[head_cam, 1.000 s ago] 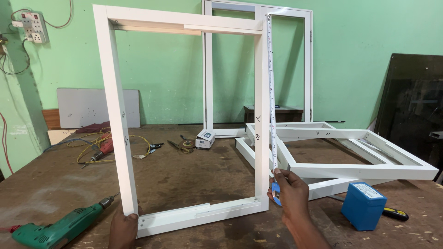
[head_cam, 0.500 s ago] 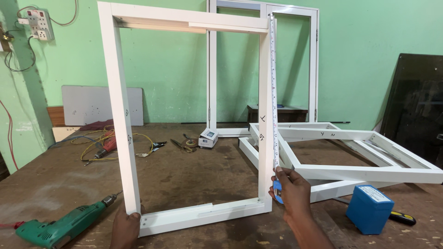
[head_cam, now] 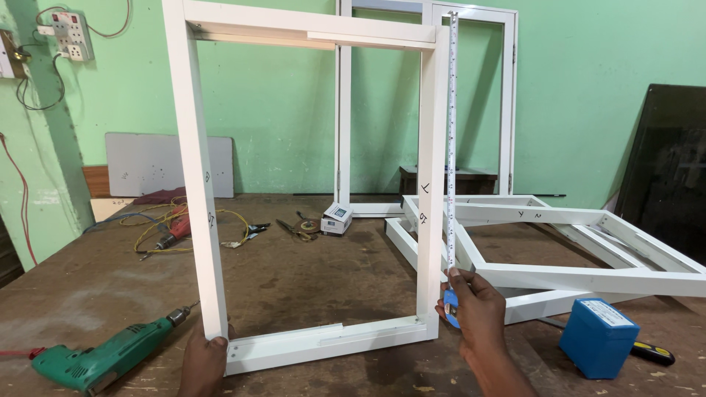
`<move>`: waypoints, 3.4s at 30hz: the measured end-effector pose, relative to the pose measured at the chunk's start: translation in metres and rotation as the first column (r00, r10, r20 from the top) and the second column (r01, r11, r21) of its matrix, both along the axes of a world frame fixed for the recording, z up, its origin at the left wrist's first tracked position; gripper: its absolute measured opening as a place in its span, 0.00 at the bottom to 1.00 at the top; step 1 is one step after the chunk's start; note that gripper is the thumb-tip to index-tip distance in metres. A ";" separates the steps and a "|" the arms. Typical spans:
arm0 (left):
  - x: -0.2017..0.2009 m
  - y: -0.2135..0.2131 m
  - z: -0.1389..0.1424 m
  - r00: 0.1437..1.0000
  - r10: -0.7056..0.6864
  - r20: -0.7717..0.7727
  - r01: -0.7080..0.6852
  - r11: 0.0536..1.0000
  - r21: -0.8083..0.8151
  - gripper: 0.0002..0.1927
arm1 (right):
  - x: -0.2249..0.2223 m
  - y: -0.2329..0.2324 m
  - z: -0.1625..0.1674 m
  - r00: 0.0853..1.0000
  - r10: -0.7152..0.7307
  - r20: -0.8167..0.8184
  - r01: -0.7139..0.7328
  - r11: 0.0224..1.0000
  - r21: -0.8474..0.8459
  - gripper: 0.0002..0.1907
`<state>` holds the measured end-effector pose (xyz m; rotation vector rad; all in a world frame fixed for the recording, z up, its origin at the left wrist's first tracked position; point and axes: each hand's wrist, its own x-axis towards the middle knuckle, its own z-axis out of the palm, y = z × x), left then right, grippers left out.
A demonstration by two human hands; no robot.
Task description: The person measures the dimensions of a white rectangular frame using a tape measure and marks the corners with a pen. They then use a utility knife to carefully cut and trim the black corner caps on the frame pieces.
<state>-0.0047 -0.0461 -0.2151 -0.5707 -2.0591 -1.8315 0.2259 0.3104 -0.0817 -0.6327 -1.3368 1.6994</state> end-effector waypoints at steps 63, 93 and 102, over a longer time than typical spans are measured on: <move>-0.022 -0.013 -0.031 0.994 0.108 0.005 -0.108 0.994 0.031 0.13 | 0.010 -0.026 -0.103 0.926 -0.288 0.246 -0.092 0.459 0.884 0.16; 0.007 -0.003 0.010 0.930 0.351 0.104 -0.322 0.919 -0.229 0.19 | -0.037 0.037 -0.094 0.933 0.269 0.240 -0.326 0.914 0.241 0.10; 0.014 0.000 0.024 0.904 0.387 0.183 -0.267 0.845 -0.464 0.15 | -0.021 0.035 -0.069 0.908 0.251 0.337 -0.328 0.924 0.197 0.11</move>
